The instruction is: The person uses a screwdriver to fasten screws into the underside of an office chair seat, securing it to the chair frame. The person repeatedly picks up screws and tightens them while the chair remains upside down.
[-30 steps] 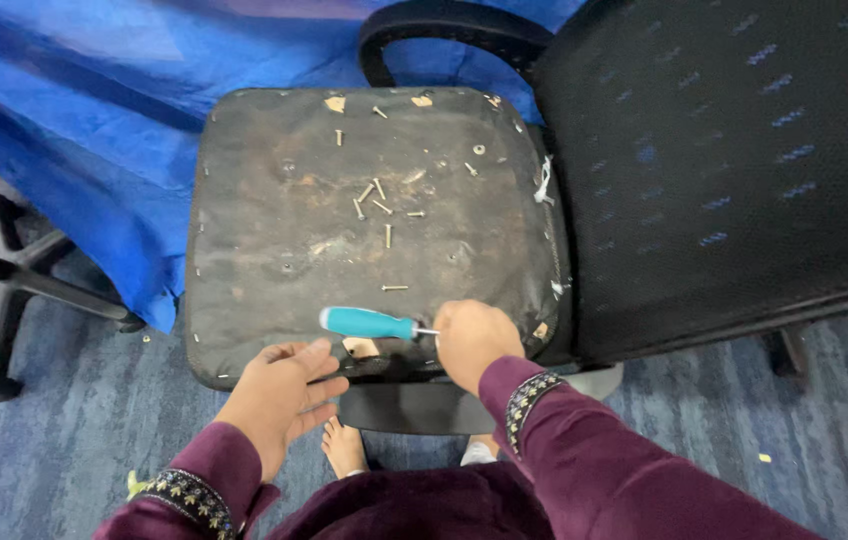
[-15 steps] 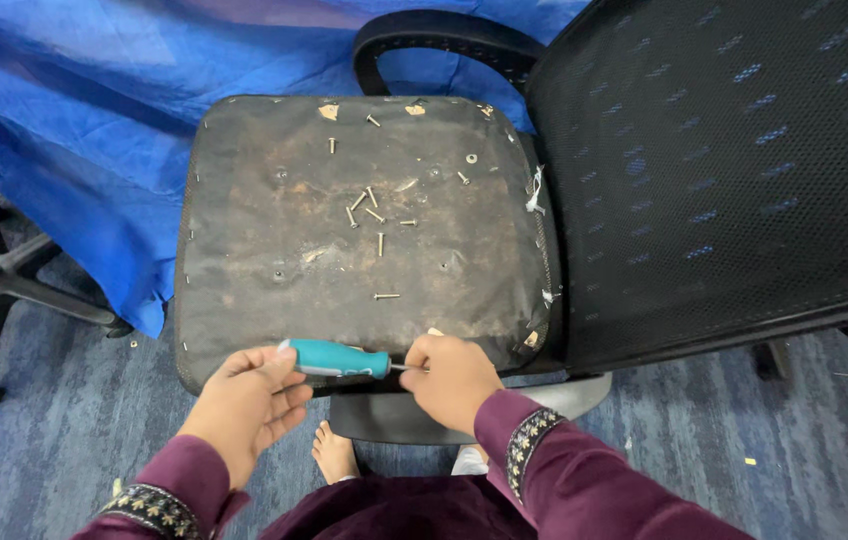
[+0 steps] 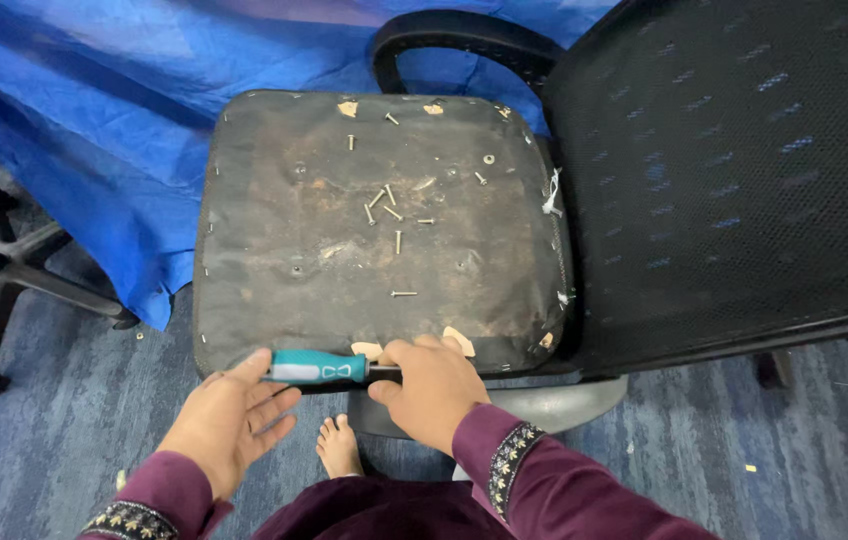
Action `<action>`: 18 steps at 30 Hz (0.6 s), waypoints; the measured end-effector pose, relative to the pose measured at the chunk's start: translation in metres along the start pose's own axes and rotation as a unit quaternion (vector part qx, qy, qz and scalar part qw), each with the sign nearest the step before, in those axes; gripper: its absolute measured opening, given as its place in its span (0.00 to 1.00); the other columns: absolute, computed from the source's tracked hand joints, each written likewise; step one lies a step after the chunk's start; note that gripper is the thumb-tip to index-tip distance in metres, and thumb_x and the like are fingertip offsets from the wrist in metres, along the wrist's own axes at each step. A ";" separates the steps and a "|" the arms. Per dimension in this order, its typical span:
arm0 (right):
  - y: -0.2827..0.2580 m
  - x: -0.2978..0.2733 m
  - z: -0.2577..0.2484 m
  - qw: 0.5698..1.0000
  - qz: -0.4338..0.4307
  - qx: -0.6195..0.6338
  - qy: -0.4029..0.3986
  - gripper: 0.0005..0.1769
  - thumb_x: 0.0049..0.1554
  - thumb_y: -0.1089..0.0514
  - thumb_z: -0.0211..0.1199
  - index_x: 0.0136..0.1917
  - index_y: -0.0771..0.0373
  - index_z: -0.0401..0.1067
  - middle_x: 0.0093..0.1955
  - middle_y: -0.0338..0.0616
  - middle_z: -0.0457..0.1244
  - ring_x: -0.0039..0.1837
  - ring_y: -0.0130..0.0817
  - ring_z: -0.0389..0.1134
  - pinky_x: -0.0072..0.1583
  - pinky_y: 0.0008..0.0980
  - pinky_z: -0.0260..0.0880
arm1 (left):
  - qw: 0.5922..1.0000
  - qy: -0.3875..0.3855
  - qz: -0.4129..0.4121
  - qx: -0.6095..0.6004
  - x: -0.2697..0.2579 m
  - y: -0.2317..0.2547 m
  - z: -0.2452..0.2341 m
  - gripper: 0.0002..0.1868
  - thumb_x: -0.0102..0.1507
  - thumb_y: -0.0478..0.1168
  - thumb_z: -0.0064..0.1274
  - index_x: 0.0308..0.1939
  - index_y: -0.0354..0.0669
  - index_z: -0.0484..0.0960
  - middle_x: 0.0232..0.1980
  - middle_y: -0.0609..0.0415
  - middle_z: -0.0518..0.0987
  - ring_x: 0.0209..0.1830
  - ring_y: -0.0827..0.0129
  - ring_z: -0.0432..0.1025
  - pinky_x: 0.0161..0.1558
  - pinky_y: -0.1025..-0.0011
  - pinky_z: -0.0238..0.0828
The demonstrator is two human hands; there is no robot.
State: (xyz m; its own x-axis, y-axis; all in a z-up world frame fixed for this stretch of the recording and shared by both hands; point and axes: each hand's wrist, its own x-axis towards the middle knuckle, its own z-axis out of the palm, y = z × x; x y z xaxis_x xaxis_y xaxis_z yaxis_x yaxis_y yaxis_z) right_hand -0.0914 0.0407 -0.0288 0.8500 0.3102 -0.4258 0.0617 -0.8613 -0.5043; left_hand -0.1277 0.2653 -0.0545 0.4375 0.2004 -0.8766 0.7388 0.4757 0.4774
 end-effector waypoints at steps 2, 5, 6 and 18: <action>-0.004 -0.001 -0.001 1.000 0.009 -0.019 -0.010 0.19 0.53 0.44 0.66 0.54 0.54 0.76 0.52 0.47 0.67 0.61 0.50 0.62 0.63 0.46 0.62 | 1.000 0.001 -0.012 0.012 0.004 -0.003 -0.006 0.24 0.66 0.50 0.49 0.60 0.40 0.69 0.58 0.44 0.78 0.59 0.55 0.75 0.60 0.53 0.72; -0.006 -0.005 -0.004 0.998 0.034 -0.047 -0.039 0.20 0.53 0.41 0.66 0.52 0.54 0.76 0.52 0.45 0.67 0.61 0.48 0.63 0.62 0.45 0.63 | 0.997 -0.009 -0.043 0.065 0.011 -0.008 -0.014 0.22 0.66 0.48 0.50 0.59 0.42 0.72 0.58 0.44 0.79 0.58 0.55 0.76 0.60 0.53 0.71; -0.006 -0.008 -0.005 0.996 0.045 -0.057 -0.051 0.20 0.53 0.40 0.66 0.51 0.54 0.75 0.52 0.45 0.66 0.60 0.47 0.63 0.62 0.45 0.63 | 0.994 -0.025 -0.058 0.091 0.012 -0.009 -0.017 0.21 0.65 0.49 0.51 0.58 0.43 0.73 0.58 0.45 0.80 0.58 0.56 0.76 0.60 0.53 0.71; 0.020 -0.034 0.001 0.989 0.018 -0.140 -0.036 0.29 0.46 0.40 0.73 0.56 0.53 0.71 0.54 0.42 0.64 0.66 0.47 0.60 0.62 0.47 0.63 | 0.966 -0.075 -0.045 0.244 0.031 -0.026 -0.026 0.20 0.63 0.49 0.56 0.57 0.50 0.78 0.58 0.54 0.81 0.58 0.60 0.77 0.60 0.55 0.70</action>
State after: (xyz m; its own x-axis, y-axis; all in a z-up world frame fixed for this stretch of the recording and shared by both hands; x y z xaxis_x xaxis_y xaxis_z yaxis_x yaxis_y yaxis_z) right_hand -0.1194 0.0136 -0.0252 0.8148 0.2972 -0.4977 0.1837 -0.9467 -0.2645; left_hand -0.1462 0.2813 -0.0955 0.4032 0.0335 -0.9145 0.9146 0.0183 0.4039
